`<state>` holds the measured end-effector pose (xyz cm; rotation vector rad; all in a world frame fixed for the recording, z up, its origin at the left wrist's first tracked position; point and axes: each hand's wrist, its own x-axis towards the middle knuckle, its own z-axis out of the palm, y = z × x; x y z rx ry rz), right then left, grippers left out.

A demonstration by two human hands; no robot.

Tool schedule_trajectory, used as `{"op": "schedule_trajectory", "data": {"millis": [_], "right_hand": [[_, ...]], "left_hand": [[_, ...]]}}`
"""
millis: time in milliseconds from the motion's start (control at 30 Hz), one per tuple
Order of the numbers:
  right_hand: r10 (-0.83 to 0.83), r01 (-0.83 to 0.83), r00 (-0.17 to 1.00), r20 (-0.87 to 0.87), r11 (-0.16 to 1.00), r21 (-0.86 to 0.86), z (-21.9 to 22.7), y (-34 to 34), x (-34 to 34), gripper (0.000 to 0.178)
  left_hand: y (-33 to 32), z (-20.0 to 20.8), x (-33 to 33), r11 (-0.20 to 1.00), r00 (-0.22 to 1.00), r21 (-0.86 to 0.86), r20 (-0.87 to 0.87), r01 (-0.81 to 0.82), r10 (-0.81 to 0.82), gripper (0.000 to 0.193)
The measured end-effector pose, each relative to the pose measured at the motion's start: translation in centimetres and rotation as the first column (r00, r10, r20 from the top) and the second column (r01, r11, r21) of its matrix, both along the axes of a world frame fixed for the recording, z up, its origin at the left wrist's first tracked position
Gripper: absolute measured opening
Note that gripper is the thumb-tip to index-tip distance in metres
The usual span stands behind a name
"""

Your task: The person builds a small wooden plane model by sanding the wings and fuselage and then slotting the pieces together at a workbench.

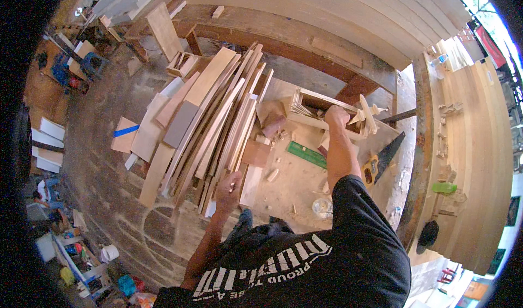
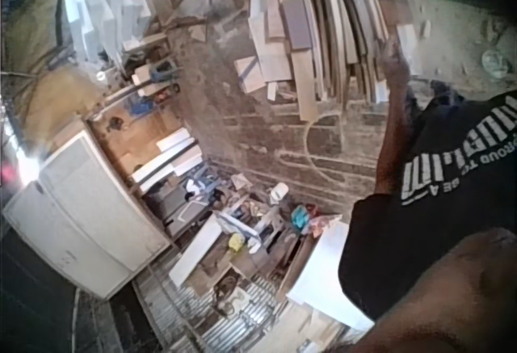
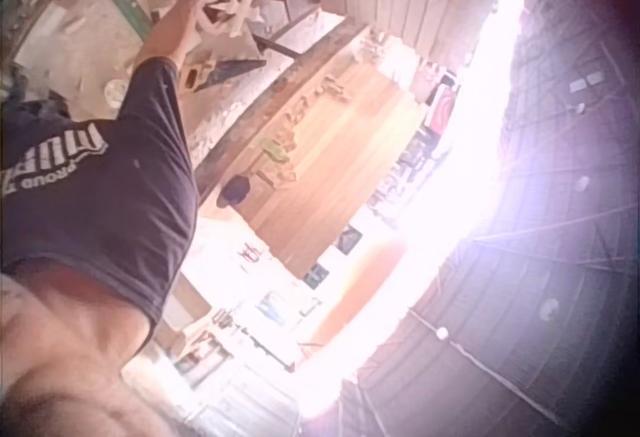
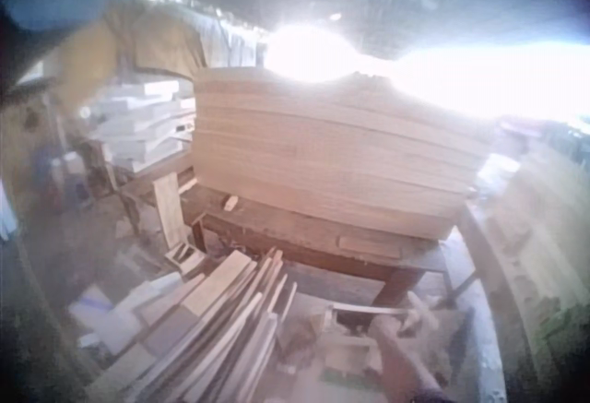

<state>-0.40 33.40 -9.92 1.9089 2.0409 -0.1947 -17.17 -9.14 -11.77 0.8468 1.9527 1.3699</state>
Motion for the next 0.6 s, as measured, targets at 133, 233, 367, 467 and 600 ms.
{"op": "schedule_trajectory", "data": {"millis": [133, 233, 367, 467, 600], "right_hand": [[0.060, -0.060, 0.998, -0.014, 0.998, -0.026, -0.6, 0.5, 0.8, 0.030], [0.089, -0.090, 0.994, -0.058, 0.996, -0.023, -0.6, 0.4, 1.5, 0.030], [0.156, -0.152, 0.982, -0.110, 0.987, 0.044, -0.5, 0.1, 1.4, 0.027], [0.191, -0.163, 0.966, -0.176, 0.973, 0.162, 0.5, -1.3, 2.1, 0.024], [0.295, -0.170, 0.895, -0.334, 0.919, 0.354, 2.5, -5.6, 2.0, 0.023]], "left_hand": [[1.2, -1.2, 0.9, 0.994, 0.992, 0.020, -0.078, 0.105, -0.103, 0.026], [2.4, 0.4, 2.0, 0.987, 0.983, 0.005, -0.094, 0.160, -0.159, 0.025], [3.7, -0.6, 2.9, 0.971, 0.947, -0.004, -0.222, 0.238, -0.233, 0.024], [6.6, -0.7, 3.5, 0.933, 0.824, -0.113, -0.442, 0.342, -0.355, 0.026], [10.4, -4.4, 4.2, 0.919, 0.711, -0.122, -0.598, 0.374, -0.369, 0.015]]}}
